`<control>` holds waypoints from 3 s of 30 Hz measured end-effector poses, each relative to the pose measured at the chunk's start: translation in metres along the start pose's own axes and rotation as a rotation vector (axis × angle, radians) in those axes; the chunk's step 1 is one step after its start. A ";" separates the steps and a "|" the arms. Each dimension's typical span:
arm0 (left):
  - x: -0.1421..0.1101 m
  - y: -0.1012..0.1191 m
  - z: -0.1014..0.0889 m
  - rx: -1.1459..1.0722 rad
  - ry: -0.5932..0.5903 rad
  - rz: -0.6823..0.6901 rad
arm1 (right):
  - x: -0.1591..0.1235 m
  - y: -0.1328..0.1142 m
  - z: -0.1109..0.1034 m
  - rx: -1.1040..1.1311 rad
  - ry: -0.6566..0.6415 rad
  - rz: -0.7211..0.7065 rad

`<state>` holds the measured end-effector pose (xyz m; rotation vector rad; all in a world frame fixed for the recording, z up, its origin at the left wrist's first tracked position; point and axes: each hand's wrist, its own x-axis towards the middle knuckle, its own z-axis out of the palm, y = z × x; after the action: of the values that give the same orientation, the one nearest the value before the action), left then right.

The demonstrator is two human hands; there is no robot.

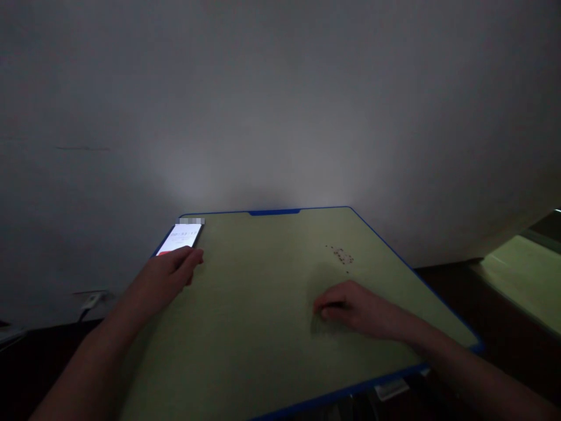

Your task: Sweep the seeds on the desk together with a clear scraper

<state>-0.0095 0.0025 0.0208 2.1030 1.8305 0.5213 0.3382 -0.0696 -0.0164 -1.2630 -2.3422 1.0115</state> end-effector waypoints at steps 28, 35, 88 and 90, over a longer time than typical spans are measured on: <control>0.003 -0.003 0.006 -0.030 0.045 0.011 | -0.043 -0.036 0.038 0.108 0.128 0.094; 0.003 -0.003 0.006 -0.017 0.040 0.012 | -0.048 -0.031 0.028 0.128 0.209 0.122; 0.007 -0.009 0.008 0.009 -0.016 0.008 | -0.045 0.057 -0.053 -0.116 0.749 0.426; 0.007 -0.013 0.009 0.005 -0.030 0.005 | -0.036 0.086 -0.072 -0.144 0.798 0.478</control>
<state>-0.0156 0.0118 0.0076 2.1082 1.8120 0.4839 0.4508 -0.0353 -0.0226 -1.8914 -1.5473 0.3184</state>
